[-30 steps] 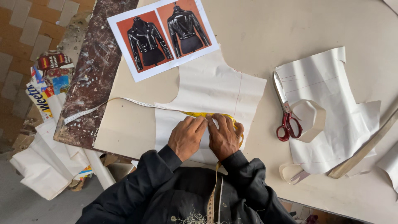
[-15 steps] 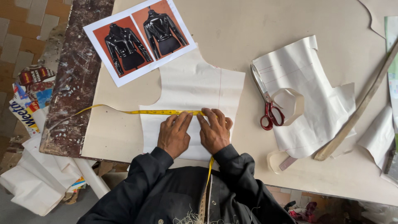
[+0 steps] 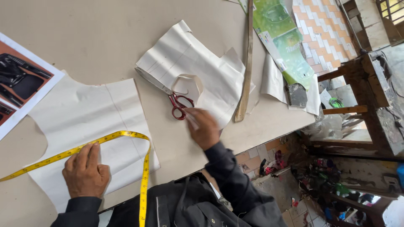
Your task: The person uses a ruler and pencil to mark lines on a white fabric pattern, then cuts along the marked lines with scissors. They measure the cut piece with a tape measure and mark additional points with a pencil.
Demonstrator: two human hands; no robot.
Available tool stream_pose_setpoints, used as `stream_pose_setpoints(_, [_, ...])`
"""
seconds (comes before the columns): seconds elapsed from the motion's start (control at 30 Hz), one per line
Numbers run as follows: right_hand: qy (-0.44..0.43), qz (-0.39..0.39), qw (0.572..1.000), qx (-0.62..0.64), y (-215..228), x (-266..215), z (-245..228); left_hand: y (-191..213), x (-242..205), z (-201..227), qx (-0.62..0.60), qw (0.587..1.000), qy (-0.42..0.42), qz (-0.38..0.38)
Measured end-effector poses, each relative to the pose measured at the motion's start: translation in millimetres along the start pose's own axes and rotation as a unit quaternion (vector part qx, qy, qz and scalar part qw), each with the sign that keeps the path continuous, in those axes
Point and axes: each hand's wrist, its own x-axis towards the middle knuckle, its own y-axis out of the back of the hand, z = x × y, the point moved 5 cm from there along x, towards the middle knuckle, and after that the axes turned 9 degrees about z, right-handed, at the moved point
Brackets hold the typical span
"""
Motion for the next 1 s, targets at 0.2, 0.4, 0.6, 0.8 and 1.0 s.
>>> stream_pose_setpoints(0.2, [-0.306, 0.027, 0.914, -0.265, 89, -5, 154, -11, -6, -4, 0.021, 1.000, -0.002, 0.001])
stream_pose_setpoints(0.4, [-0.066, -0.080, 0.911, -0.398, 7, -18, 134, -7, -8, -7, 0.012, 1.000, -0.016, -0.002])
stream_pose_setpoints(0.6, [-0.204, -0.149, 0.911, -0.326, -4, 31, 152, -9, -5, -6, 0.004, 1.000, -0.005, 0.001])
stream_pose_setpoints(0.8, [-0.182, -0.179, 0.917, -0.308, -27, 72, 180, -7, -1, -4, 0.008, 1.000, 0.012, -0.011])
stream_pose_setpoints(1.0, [-0.227, 0.011, 0.909, -0.351, 18, 70, 175, -6, 0, -6, -0.011, 0.999, 0.026, -0.019])
